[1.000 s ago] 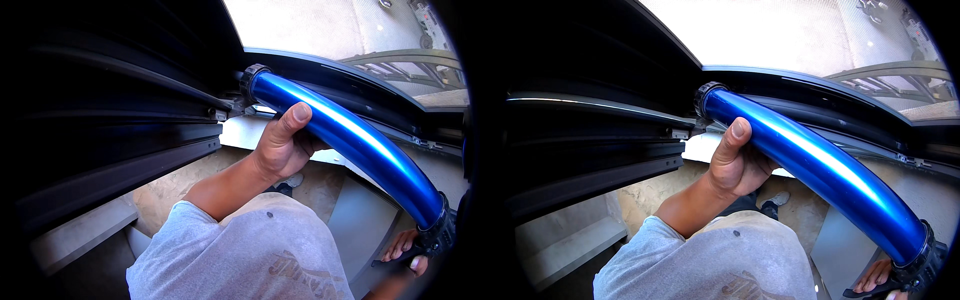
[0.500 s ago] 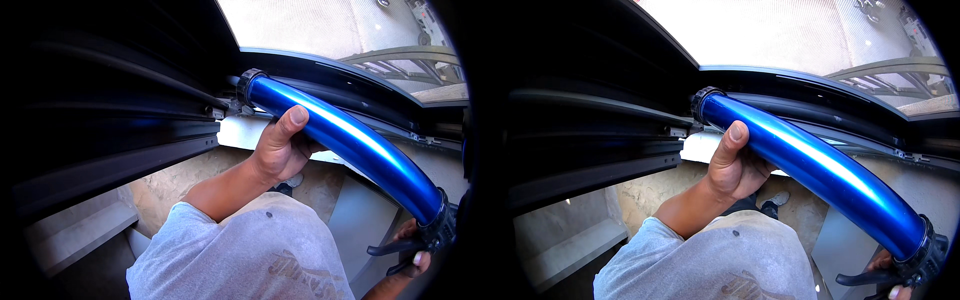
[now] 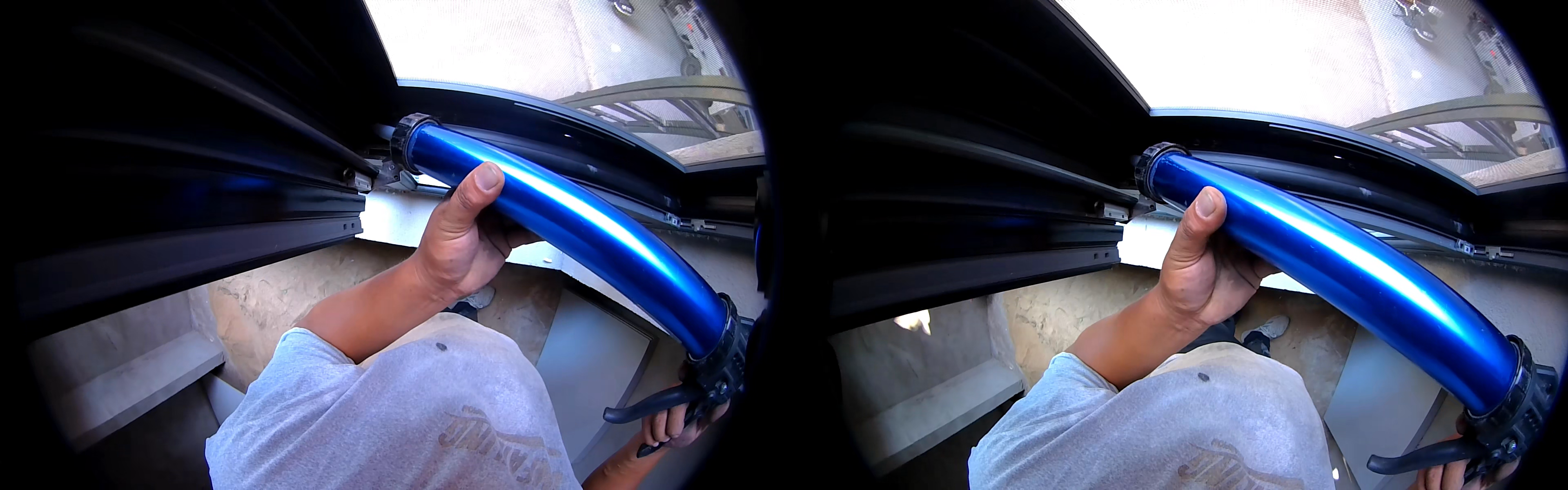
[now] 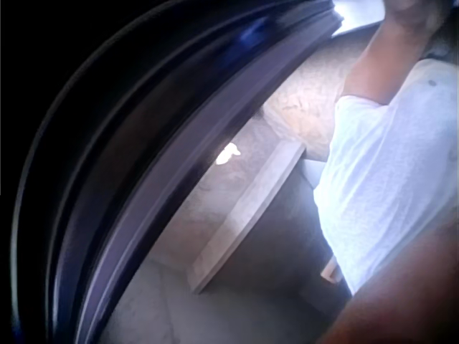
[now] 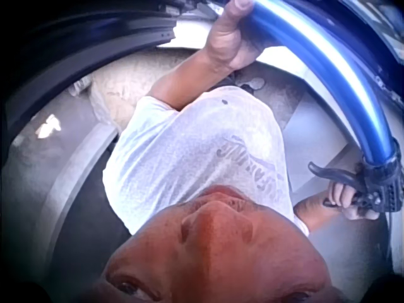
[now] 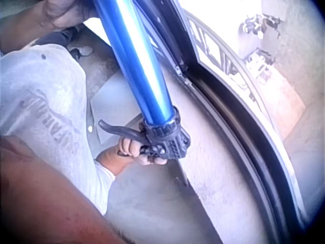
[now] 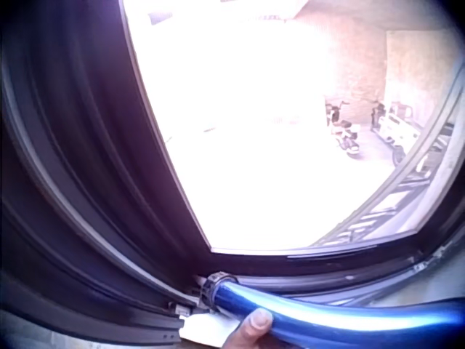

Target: The person walks up a staircase and applies sealant along the edges of a window frame using a caulking gun. They then descend the stairs and repeat the sealant application on another window in a different room.

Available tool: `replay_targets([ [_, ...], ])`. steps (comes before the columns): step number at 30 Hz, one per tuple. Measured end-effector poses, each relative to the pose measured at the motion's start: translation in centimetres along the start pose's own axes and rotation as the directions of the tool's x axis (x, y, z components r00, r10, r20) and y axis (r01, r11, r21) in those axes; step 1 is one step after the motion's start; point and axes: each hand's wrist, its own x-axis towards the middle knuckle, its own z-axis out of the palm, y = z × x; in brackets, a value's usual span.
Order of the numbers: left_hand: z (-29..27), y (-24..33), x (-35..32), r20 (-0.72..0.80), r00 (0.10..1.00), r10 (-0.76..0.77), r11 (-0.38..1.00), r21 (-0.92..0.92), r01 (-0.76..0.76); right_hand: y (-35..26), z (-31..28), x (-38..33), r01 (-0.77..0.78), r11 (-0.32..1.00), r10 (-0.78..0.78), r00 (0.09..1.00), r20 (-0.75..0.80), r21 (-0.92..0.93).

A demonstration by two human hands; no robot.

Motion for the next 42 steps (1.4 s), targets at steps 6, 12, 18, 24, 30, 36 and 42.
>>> replay_targets([
  [6,-0.1,-0.5,0.0,-0.017,1.0,-0.014,1.0,-0.005,0.014,1.3,0.8,0.3,0.06,0.998,-0.06,0.996,-0.066,-0.004],
  [12,-0.1,-0.7,-0.9,0.001,0.997,-0.072,0.997,-0.021,0.072,3.6,1.8,-0.5,0.313,0.946,-0.323,0.927,-0.191,-0.082],
  [18,-1.6,-3.1,-1.5,0.127,0.973,-0.194,0.974,-0.092,0.206,6.1,0.3,-7.1,0.111,0.987,-0.142,0.937,-0.32,-0.112],
  [24,-2.6,-6.3,-2.6,0.176,0.865,-0.469,0.879,-0.002,0.477,7.6,0.7,-7.9,0.274,0.961,-0.277,0.944,-0.18,-0.041],
  [30,-4.5,-13.6,-2.7,0.161,0.565,-0.809,0.564,0.483,0.67,6.1,4.2,-0.6,0.003,0.999,0.016,0.935,-0.356,0.051],
  [36,0.8,-20.2,-2.1,0.108,0.475,-0.873,0.459,0.511,0.727,11.8,3.3,3.9,-0.057,0.984,0.158,0.718,-0.677,0.17],
  [42,5.0,-24.8,-4.4,-0.183,0.678,-0.712,0.522,0.508,0.685,14.8,2.9,1.9,0.071,0.996,-0.087,0.773,-0.628,-0.05],
])
